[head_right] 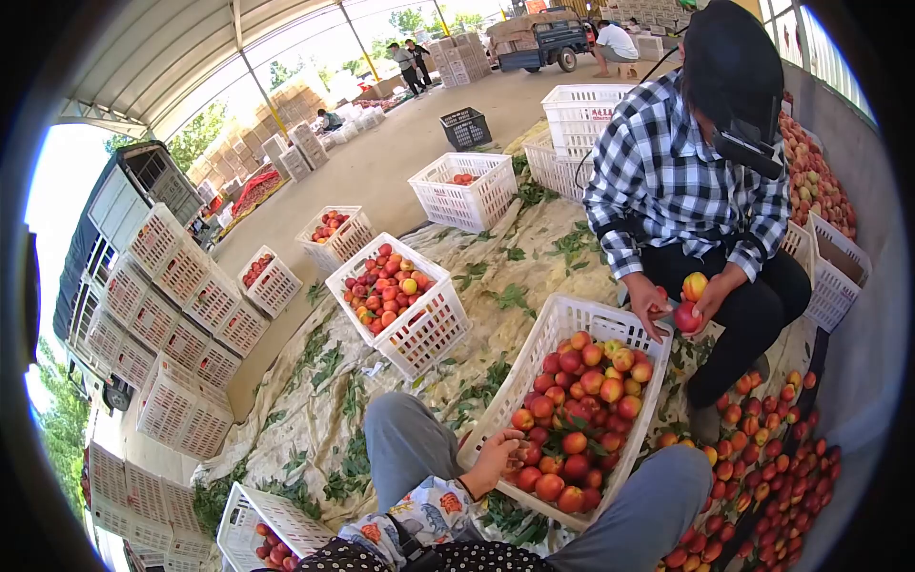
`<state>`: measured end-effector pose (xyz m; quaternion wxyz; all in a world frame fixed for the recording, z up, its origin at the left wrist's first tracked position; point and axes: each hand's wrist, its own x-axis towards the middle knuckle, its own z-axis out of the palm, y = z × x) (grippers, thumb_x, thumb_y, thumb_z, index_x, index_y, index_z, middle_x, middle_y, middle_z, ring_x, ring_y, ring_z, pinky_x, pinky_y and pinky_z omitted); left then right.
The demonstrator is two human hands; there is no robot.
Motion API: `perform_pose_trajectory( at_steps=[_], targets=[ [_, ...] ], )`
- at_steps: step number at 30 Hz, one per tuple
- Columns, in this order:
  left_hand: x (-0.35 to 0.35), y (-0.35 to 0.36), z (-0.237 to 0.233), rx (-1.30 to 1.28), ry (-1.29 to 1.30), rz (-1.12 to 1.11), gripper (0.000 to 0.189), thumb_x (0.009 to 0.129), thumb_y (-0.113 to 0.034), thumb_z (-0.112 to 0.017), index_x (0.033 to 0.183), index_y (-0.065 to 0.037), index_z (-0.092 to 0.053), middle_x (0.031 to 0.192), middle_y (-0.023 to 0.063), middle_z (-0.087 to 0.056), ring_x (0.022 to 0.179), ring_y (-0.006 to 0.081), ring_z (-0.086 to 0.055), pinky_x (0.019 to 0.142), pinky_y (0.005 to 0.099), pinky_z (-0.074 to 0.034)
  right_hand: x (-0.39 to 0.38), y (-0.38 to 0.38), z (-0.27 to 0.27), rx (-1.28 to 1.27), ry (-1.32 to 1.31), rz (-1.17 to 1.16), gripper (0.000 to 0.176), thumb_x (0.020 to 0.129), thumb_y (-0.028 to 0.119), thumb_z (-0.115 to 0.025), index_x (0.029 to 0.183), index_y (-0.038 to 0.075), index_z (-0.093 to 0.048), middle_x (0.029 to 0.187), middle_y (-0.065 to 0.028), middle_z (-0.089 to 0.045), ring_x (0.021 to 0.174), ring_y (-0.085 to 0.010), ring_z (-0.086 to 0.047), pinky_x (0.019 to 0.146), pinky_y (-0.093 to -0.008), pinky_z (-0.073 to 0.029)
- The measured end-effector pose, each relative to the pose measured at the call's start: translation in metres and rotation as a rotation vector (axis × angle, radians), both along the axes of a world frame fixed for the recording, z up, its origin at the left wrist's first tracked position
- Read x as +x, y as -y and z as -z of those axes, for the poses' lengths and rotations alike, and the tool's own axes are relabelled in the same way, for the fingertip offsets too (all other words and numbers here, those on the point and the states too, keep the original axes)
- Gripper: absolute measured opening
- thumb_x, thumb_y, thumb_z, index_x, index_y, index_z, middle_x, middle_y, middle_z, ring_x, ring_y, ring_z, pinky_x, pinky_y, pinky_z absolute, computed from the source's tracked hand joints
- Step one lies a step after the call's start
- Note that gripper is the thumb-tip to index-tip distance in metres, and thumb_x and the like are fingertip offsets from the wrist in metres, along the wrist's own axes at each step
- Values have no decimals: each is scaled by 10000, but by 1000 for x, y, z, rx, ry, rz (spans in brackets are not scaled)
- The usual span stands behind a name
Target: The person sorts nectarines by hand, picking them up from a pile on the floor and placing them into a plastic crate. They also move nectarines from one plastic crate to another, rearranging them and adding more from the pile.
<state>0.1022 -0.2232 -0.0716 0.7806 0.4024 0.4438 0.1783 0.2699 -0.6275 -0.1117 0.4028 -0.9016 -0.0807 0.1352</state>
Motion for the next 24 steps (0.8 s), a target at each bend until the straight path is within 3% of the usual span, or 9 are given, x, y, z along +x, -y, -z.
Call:
perform_pose_trajectory(
  at_steps=[4,7,12,15,17,18,19,21,24],
  targets=[
    [-19,-24,19,65,70,-117,197,974,-82,-528,1163,-45,-568,1016,83,-679,771,161,-663,632,309,-555,-6,8,23,-25,-15,-67,126,980,134,-564,970,27,-631,768,-102,-648,680,-198,-644,642,-332,-503],
    [-27,-27,10,133,34,-195,221,963,-48,-494,1176,-52,-551,999,73,-637,802,175,-647,724,328,-570,-15,25,38,-55,-57,-122,124,975,133,-569,985,28,-635,782,-108,-655,692,-206,-650,651,-336,-507],
    [-34,-8,18,136,-14,-105,228,976,-73,-530,1201,-49,-548,1064,92,-647,840,160,-646,737,308,-564,-37,55,65,-99,-170,-136,126,966,131,-578,1008,30,-642,805,-119,-666,711,-219,-661,667,-343,-515],
    [-28,-1,28,231,-120,79,274,967,-77,-555,1236,-24,-551,1099,103,-654,907,173,-654,798,306,-554,-52,69,83,-122,-232,-123,132,961,130,-584,1022,31,-646,819,-125,-672,722,-227,-667,676,-347,-520],
    [-22,0,52,693,-180,395,323,956,-79,-582,1266,5,-552,1133,117,-655,981,198,-651,864,324,-540,-62,79,97,-136,-270,-112,137,958,129,-587,1032,32,-649,828,-129,-677,730,-233,-671,683,-350,-523],
    [-18,2,50,775,-239,520,415,873,-175,-673,1239,1,-590,1080,179,-654,954,297,-674,832,374,-534,-67,84,103,-146,-287,-110,140,956,129,-589,1036,32,-650,833,-131,-679,734,-235,-673,686,-351,-524],
    [-12,5,49,769,-236,532,415,873,-175,-673,1239,1,-590,1080,179,-654,954,297,-674,832,374,-534,-72,89,110,-148,-303,-109,143,954,128,-591,1041,33,-652,838,-133,-681,737,-238,-675,689,-353,-526],
    [-2,14,44,885,-445,926,488,865,-225,-711,1272,11,-584,1164,171,-650,1041,279,-649,913,379,-513,-83,98,121,-155,-336,-99,150,951,128,-594,1050,34,-655,847,-137,-685,745,-243,-679,695,-356,-529],
    [7,22,47,957,-421,977,543,828,-284,-736,1257,20,-601,1132,193,-647,1046,316,-641,922,398,-504,-99,110,140,-167,-382,-82,162,945,127,-599,1065,35,-659,861,-144,-692,756,-251,-685,705,-360,-533]
  ],
)
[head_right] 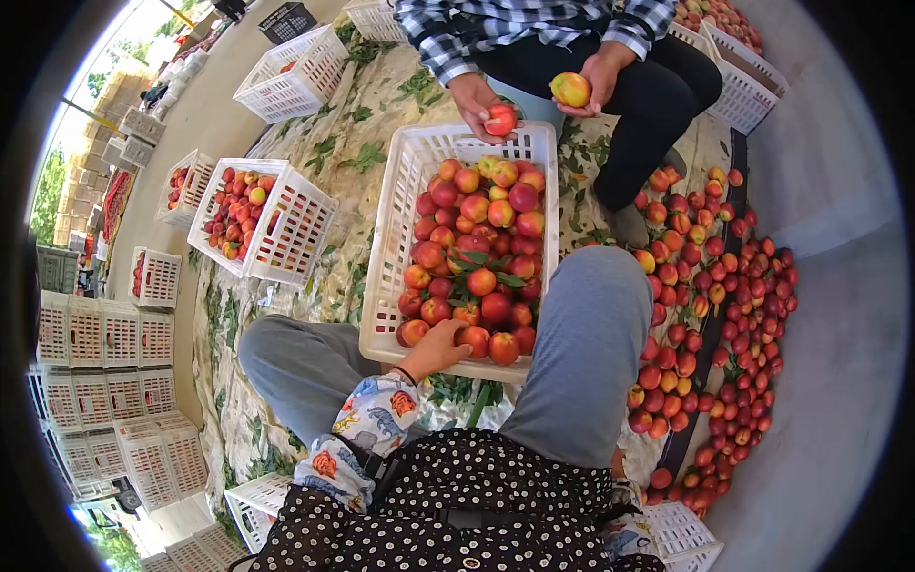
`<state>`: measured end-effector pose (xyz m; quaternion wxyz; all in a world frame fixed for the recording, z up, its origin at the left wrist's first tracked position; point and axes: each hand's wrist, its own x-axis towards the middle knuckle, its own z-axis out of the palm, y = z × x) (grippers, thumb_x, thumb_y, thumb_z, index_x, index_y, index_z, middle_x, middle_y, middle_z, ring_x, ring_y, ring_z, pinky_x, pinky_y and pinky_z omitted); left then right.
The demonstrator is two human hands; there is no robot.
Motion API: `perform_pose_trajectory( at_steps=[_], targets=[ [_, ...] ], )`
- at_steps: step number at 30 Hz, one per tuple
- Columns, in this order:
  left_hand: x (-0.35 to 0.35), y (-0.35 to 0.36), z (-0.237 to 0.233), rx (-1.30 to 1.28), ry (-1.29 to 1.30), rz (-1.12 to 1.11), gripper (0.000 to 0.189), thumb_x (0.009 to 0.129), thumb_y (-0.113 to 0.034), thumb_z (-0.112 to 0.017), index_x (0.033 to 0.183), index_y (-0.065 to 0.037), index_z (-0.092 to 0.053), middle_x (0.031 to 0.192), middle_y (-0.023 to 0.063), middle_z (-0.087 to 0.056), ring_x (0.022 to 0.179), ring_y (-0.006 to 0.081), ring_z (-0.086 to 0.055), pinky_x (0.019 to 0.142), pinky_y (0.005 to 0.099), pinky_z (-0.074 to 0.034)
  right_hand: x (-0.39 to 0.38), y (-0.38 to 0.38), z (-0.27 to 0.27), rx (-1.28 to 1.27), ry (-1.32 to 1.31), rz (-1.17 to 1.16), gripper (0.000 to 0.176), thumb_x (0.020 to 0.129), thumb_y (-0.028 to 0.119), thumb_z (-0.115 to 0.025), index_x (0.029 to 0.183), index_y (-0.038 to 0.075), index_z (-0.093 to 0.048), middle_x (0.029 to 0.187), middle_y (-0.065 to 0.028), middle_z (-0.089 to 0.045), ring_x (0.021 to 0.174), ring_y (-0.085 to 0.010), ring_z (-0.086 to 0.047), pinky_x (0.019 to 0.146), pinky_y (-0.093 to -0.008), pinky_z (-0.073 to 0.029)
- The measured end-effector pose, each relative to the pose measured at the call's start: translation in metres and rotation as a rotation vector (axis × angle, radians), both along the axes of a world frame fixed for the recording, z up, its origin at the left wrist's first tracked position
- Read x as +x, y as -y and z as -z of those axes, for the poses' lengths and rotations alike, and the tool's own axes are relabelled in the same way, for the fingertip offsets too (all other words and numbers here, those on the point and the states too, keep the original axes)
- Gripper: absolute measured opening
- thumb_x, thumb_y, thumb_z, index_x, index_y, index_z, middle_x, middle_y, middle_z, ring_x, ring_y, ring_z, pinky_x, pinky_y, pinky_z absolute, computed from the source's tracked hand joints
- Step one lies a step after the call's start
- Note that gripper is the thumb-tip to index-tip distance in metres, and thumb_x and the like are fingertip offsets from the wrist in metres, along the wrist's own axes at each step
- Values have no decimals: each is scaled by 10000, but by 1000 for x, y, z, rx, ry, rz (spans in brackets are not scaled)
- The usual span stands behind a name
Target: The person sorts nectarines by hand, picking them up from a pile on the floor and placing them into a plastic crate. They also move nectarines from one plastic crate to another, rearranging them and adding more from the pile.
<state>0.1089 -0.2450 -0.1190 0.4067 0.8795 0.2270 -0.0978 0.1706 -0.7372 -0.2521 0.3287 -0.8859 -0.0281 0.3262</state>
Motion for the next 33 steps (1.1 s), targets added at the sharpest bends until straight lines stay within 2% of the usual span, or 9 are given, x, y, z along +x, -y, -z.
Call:
perform_pose_trajectory(
  at_steps=[5,6,11,15,18,23,25,27,33],
  targets=[
    [13,-5,-13,-24,-117,102,528,836,-314,-735,1222,29,-625,1117,203,-644,1053,344,-637,918,413,-504,-22,16,31,11,-37,27,184,937,125,-608,1088,37,-666,884,-154,-703,776,-265,-696,720,-366,-541],
    [13,-2,-14,-14,-117,88,491,831,-313,-726,1179,19,-626,1155,226,-624,1048,393,-624,920,454,-504,-27,19,39,16,-36,26,189,935,125,-610,1093,37,-668,889,-156,-705,779,-267,-698,723,-368,-543],
    [18,15,-5,145,-68,119,511,828,-321,-739,1228,-24,-630,1163,228,-623,1098,406,-593,972,455,-483,-46,39,84,54,48,4,215,926,123,-619,1116,39,-675,912,-167,-716,799,-281,-708,739,-375,-550],
    [24,19,-1,114,-79,201,520,803,-285,-752,1275,-99,-636,1172,222,-628,1138,417,-558,1014,467,-451,-51,36,72,25,48,-21,243,928,123,-612,1146,36,-675,921,-168,-721,783,-256,-717,731,-364,-559],
    [26,14,4,121,-101,258,515,787,-259,-754,1269,-118,-640,1156,210,-632,1109,408,-557,982,472,-456,-45,36,49,101,-165,177,266,938,149,-602,1173,41,-667,918,-154,-718,741,-225,-712,682,-352,-569],
    [23,28,12,172,176,293,411,792,-119,-687,1188,-23,-631,1131,177,-637,1090,379,-579,955,468,-464,-37,19,7,59,-136,287,262,949,178,-582,1167,54,-660,878,-138,-720,679,-220,-707,650,-356,-569],
    [32,43,-12,79,114,232,355,800,-80,-665,1147,-17,-624,1067,191,-636,1024,388,-592,897,475,-468,-22,15,1,77,-50,326,255,946,167,-587,1157,43,-655,901,-141,-721,742,-242,-716,682,-362,-565],
    [31,45,-11,69,151,232,320,802,-64,-651,1117,-14,-618,1025,196,-630,986,398,-592,862,481,-464,-8,14,7,116,288,329,223,944,139,-599,1133,39,-662,959,-147,-719,843,-244,-714,737,-364,-559],
    [29,49,1,275,279,327,224,814,-50,-613,1036,-20,-606,952,200,-623,920,424,-589,789,488,-454,75,-21,-6,40,314,292,335,874,136,-662,1192,34,-635,1122,-208,-663,1074,-378,-639,904,-446,-524]
  ],
)
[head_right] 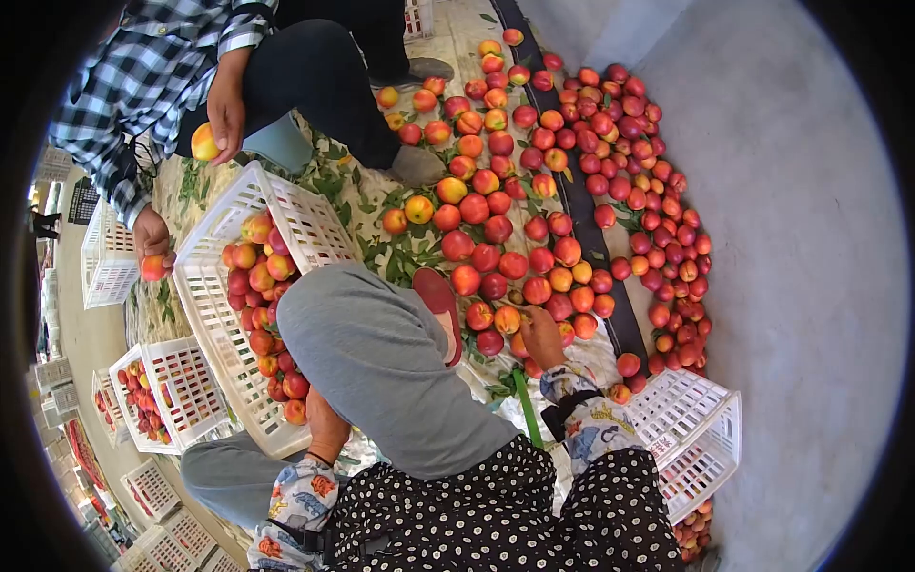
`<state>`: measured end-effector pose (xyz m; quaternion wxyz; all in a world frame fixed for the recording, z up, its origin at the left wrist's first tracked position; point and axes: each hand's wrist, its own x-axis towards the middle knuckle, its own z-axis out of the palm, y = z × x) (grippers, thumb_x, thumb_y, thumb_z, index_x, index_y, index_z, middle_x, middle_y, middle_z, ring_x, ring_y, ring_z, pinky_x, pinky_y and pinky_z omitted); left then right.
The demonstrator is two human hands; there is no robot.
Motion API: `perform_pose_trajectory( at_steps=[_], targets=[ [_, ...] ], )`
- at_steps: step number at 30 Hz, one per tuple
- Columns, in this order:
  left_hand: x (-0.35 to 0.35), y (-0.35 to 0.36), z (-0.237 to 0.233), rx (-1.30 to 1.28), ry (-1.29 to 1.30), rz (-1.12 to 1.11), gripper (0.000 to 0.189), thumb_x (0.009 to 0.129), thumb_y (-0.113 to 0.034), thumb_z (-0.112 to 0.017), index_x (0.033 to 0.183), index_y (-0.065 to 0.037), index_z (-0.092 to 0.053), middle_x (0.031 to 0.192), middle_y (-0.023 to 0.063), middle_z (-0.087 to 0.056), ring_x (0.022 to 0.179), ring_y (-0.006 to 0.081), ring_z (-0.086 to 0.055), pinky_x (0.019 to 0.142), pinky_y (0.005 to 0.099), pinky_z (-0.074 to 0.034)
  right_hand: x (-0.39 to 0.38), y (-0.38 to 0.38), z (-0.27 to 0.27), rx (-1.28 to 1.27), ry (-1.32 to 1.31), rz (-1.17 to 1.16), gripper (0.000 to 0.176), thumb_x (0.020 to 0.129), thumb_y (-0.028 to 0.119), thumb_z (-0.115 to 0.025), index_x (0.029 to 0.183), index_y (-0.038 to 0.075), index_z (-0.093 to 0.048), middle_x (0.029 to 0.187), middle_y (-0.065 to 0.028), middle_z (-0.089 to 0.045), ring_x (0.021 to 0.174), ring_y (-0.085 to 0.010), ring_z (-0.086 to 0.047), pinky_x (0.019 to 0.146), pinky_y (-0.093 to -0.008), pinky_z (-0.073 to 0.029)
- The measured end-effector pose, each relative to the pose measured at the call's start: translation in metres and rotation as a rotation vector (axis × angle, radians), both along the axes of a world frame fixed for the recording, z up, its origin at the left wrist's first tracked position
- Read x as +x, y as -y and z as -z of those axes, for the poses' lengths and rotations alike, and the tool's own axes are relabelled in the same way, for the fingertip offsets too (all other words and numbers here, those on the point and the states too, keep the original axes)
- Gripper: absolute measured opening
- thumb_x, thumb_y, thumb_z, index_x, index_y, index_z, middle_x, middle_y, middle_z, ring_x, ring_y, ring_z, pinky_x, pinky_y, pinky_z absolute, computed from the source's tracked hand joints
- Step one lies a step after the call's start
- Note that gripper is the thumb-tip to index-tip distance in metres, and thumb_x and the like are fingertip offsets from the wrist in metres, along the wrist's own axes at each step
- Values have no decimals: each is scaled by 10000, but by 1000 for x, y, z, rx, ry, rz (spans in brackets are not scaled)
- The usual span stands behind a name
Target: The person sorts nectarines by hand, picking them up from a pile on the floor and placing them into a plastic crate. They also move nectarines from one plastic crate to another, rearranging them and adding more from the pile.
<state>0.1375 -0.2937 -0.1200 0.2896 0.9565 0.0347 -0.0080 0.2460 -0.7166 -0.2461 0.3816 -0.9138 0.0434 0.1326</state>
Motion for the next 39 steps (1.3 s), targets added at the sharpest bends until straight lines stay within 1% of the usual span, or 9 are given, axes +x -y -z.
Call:
perform_pose_trajectory(
  at_steps=[12,15,18,20,25,28,34,37,39],
  targets=[
    [-1,6,-12,107,21,-22,265,816,-186,-667,1024,-32,-608,962,198,-631,919,428,-593,784,482,-455,73,-68,55,-92,-145,114,630,839,184,-722,1393,134,-426,1284,-251,-513,1104,-433,-602,908,-458,-536],
    [-3,4,-10,122,15,-36,267,806,-183,-680,1018,-36,-610,942,191,-625,904,421,-590,775,475,-453,76,-37,45,1091,-715,388,490,906,309,-680,1345,205,-491,1277,-130,-555,1094,-334,-616,867,-463,-540],
    [3,7,-20,126,-62,-20,278,798,-180,-687,1024,-37,-614,951,187,-616,914,418,-581,784,476,-447,85,-16,20,1432,-674,658,441,910,357,-676,1303,212,-537,1264,-126,-576,1093,-351,-616,871,-483,-538],
    [6,10,-24,93,-67,-23,280,794,-179,-686,1025,-37,-615,967,180,-613,925,417,-576,791,475,-441,110,-5,33,1294,-637,704,446,910,405,-672,1285,194,-556,1195,-109,-620,1105,-332,-627,874,-428,-536],
    [12,11,-29,137,-72,-1,303,784,-181,-682,1044,-39,-618,980,172,-609,939,399,-574,796,469,-439,191,-28,6,-231,-100,-36,612,860,473,-688,1282,55,-541,989,-176,-726,957,-342,-708,820,-462,-556],
    [17,13,-37,117,-126,-31,323,769,-161,-669,1063,-38,-613,968,161,-600,935,383,-571,804,467,-437,210,-53,19,-572,-204,-224,771,832,540,-692,1355,15,-479,1046,-246,-702,920,-421,-695,788,-509,-549],
    [16,14,-35,88,-113,-93,323,753,-95,-640,1068,-38,-596,931,134,-582,909,351,-567,814,454,-437,228,-38,44,-382,-327,-136,811,800,528,-740,1392,43,-471,1212,-248,-660,1136,-352,-656,951,-432,-524],
    [21,17,-43,50,-91,-120,298,766,-77,-636,1060,-44,-596,922,126,-579,900,341,-569,818,452,-439,208,-26,29,395,-336,-53,759,850,357,-786,1453,61,-434,1318,-145,-591,1202,-258,-577,986,-403,-497],
    [22,18,-45,37,-42,-134,284,774,-72,-635,1055,-48,-597,918,123,-578,895,338,-570,819,452,-440,194,-41,-29,545,-411,58,762,870,348,-770,1478,77,-400,1336,-135,-572,1206,-251,-572,983,-405,-502]
  ],
)
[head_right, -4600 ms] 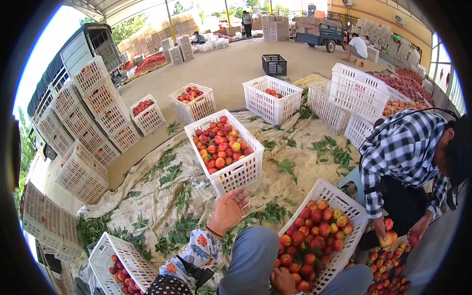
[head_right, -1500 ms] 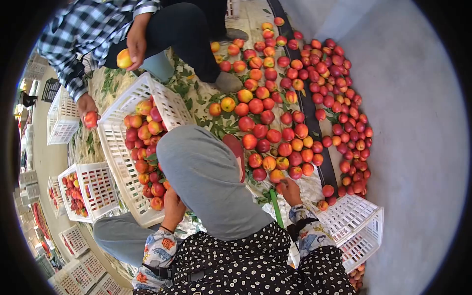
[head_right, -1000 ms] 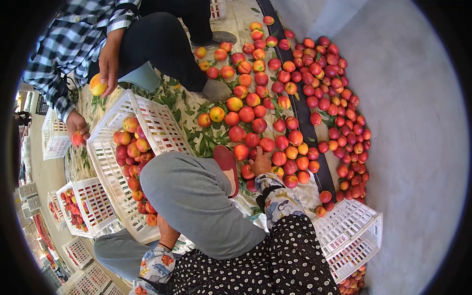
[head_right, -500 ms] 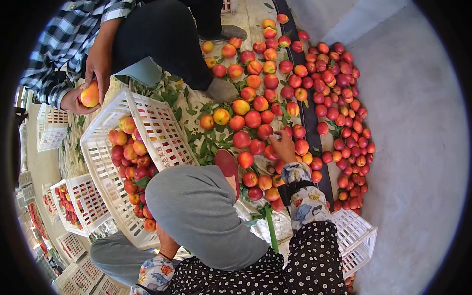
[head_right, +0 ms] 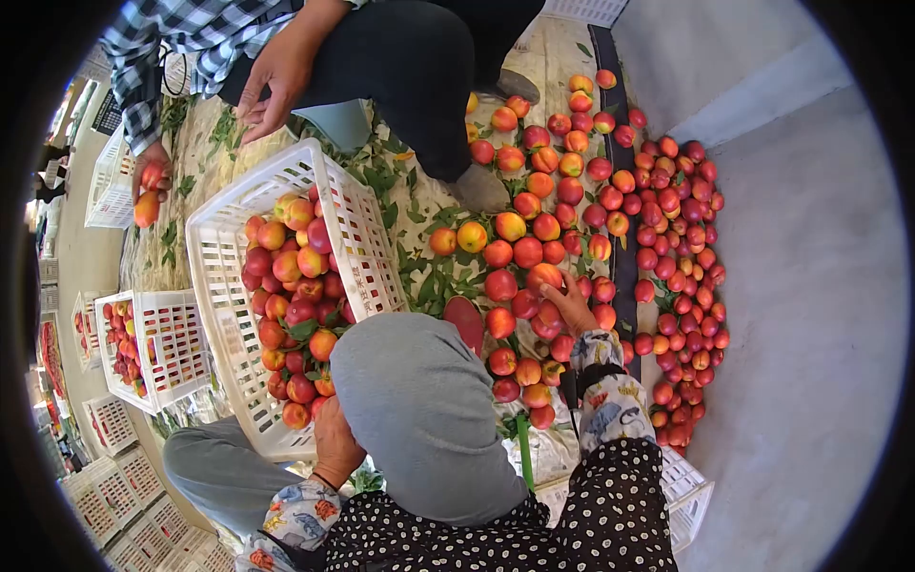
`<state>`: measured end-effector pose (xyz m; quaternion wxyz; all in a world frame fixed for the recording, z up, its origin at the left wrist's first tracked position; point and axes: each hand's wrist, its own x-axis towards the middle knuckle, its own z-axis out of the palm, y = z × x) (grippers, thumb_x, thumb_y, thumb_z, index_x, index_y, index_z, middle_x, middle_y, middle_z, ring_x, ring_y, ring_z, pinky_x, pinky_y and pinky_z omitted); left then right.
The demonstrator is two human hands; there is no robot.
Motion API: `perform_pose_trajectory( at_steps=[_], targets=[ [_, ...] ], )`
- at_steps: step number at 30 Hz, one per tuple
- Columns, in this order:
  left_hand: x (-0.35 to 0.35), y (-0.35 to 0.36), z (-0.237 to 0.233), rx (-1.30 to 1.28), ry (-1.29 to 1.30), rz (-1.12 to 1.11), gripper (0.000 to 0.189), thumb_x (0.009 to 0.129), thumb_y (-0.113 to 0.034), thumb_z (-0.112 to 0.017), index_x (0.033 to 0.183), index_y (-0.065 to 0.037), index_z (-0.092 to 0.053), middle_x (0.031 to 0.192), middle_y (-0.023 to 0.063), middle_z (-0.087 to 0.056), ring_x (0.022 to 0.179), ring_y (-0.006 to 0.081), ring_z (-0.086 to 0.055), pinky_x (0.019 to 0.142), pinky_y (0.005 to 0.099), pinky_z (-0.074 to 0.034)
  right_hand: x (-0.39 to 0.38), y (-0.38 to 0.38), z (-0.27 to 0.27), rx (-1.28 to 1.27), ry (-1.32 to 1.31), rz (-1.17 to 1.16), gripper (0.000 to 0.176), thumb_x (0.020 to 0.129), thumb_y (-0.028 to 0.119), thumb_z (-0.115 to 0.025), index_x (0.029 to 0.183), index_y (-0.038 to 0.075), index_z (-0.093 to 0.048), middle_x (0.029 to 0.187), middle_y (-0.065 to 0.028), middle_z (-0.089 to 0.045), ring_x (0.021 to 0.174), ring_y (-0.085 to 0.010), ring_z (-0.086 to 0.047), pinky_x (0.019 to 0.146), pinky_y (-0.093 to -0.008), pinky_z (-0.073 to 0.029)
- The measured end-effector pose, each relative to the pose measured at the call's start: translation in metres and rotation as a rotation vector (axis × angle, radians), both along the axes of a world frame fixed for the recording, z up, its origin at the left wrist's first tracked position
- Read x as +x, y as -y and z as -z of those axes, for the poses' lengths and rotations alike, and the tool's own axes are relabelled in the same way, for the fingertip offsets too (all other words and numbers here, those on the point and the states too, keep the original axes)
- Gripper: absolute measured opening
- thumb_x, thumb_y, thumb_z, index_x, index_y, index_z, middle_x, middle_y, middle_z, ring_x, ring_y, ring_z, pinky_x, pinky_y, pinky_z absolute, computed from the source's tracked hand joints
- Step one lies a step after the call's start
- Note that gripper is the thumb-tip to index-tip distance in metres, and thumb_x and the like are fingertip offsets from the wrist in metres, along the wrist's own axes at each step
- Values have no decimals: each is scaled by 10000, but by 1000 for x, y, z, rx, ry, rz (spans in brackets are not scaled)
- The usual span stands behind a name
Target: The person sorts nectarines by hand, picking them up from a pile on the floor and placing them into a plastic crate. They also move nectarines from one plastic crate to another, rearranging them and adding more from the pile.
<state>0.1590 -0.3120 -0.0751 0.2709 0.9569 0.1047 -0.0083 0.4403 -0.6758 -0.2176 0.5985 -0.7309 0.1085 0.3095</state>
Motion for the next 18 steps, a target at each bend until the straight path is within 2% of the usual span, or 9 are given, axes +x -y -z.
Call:
perform_pose_trajectory(
  at_steps=[1,4,6,9,11,12,13,15,18],
  targets=[
    [-2,-1,1,-6,-27,-5,275,789,-77,-634,1060,-49,-599,927,121,-584,903,335,-574,825,448,-441,-7,-4,-21,136,-113,125,766,889,339,-754,1503,94,-366,1354,-124,-553,1209,-244,-566,981,-408,-507],
    [-5,-1,2,-12,-3,1,289,802,-79,-640,1088,-48,-605,956,124,-600,913,334,-584,823,442,-453,-15,0,-48,351,-68,150,798,912,311,-732,1546,119,-286,1395,-108,-505,1217,-226,-554,956,-412,-528],
    [-8,-3,9,-7,49,2,313,801,-77,-647,1111,-46,-610,976,129,-609,914,337,-589,815,440,-463,-16,-13,-89,460,7,112,820,894,323,-748,1546,122,-293,1392,-106,-497,1221,-225,-549,951,-399,-535],
    [-11,-8,12,-231,63,-133,350,838,-33,-652,1186,-27,-608,1008,121,-626,916,272,-616,823,383,-501,-16,-33,-159,517,117,-15,841,864,340,-775,1532,110,-319,1357,-101,-520,1201,-212,-561,957,-372,-531],
    [-1,-11,2,-665,212,-361,364,889,11,-636,1250,-2,-588,1050,87,-621,923,173,-614,842,304,-513,-24,-60,-232,512,188,-86,843,848,349,-788,1515,89,-343,1334,-95,-537,1189,-194,-570,972,-352,-517],
    [3,-15,-5,-871,233,-359,394,938,14,-608,1325,9,-536,1158,75,-598,969,110,-586,884,258,-501,-28,-73,-263,488,261,-185,827,850,351,-786,1505,81,-357,1337,-97,-538,1185,-191,-576,987,-347,-505],
    [13,-12,-34,-1093,267,-368,465,947,7,-602,1394,5,-472,1279,100,-563,979,114,-586,885,267,-510,-32,-88,-290,466,327,-288,813,852,352,-784,1495,73,-372,1340,-98,-538,1180,-188,-581,1003,-343,-493],
    [26,-10,-95,-1270,279,-213,557,1002,-119,-588,1501,-38,-354,1406,161,-483,1008,159,-618,843,288,-542,-42,-119,-337,457,381,-459,798,853,361,-783,1483,69,-390,1327,-98,-551,1179,-188,-582,1009,-340,-484],
    [31,-7,-157,-1580,289,4,813,1005,-374,-595,1597,-101,-110,1487,203,-367,1042,251,-626,779,360,-572,-65,-178,-398,379,435,-803,776,861,380,-767,1457,31,-411,1307,-100,-566,1171,-184,-582,998,-322,-475]
  ],
)
